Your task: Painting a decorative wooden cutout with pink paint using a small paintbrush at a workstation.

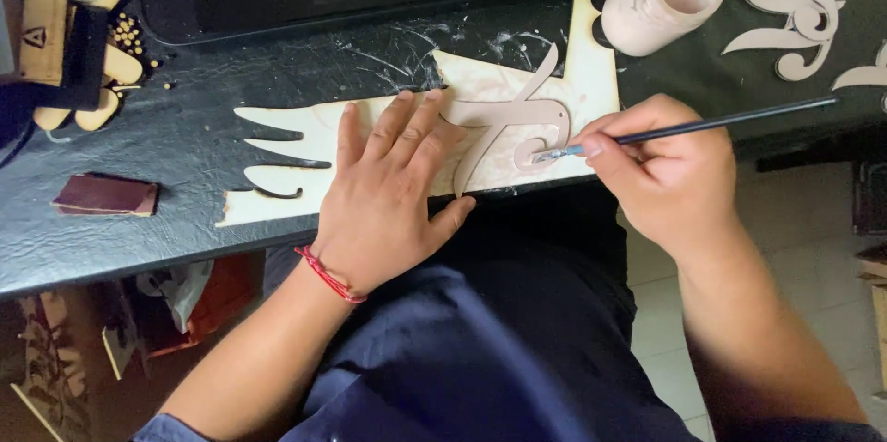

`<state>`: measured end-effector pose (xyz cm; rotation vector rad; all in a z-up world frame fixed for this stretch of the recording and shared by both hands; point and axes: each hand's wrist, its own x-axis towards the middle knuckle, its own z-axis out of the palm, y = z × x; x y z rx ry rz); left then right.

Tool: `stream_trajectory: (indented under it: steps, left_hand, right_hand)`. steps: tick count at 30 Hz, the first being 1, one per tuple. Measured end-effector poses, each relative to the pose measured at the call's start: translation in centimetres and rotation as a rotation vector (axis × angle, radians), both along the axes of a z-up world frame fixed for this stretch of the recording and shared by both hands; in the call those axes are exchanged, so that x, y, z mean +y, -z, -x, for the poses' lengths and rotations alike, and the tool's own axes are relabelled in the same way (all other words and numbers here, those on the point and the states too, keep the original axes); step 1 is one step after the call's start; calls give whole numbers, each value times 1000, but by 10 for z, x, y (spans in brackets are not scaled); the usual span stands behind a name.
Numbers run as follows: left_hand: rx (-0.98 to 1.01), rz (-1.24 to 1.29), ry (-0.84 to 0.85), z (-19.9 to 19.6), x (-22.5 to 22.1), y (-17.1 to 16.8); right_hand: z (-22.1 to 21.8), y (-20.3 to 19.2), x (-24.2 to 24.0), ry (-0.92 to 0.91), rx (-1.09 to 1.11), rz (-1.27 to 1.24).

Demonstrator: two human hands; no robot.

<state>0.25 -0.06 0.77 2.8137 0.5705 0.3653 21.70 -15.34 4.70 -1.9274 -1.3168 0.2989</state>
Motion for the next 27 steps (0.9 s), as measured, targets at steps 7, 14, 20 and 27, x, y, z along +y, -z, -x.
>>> stream_trajectory:
  steps: [7, 14, 20, 27]
  left_hand:
    - [9, 27, 7, 1, 1, -2]
    - [2, 29, 6, 0, 1, -1]
    - [-18, 22, 7, 2, 1, -1]
    - [-6, 15, 3, 0, 1, -2]
  right_hand:
    - [-10, -1, -12, 6, 3, -1]
    - [-5, -2, -2, -75, 159, -39]
    - [-17, 0, -8, -38, 136, -74]
    - [-10, 4, 16, -51, 41, 23]
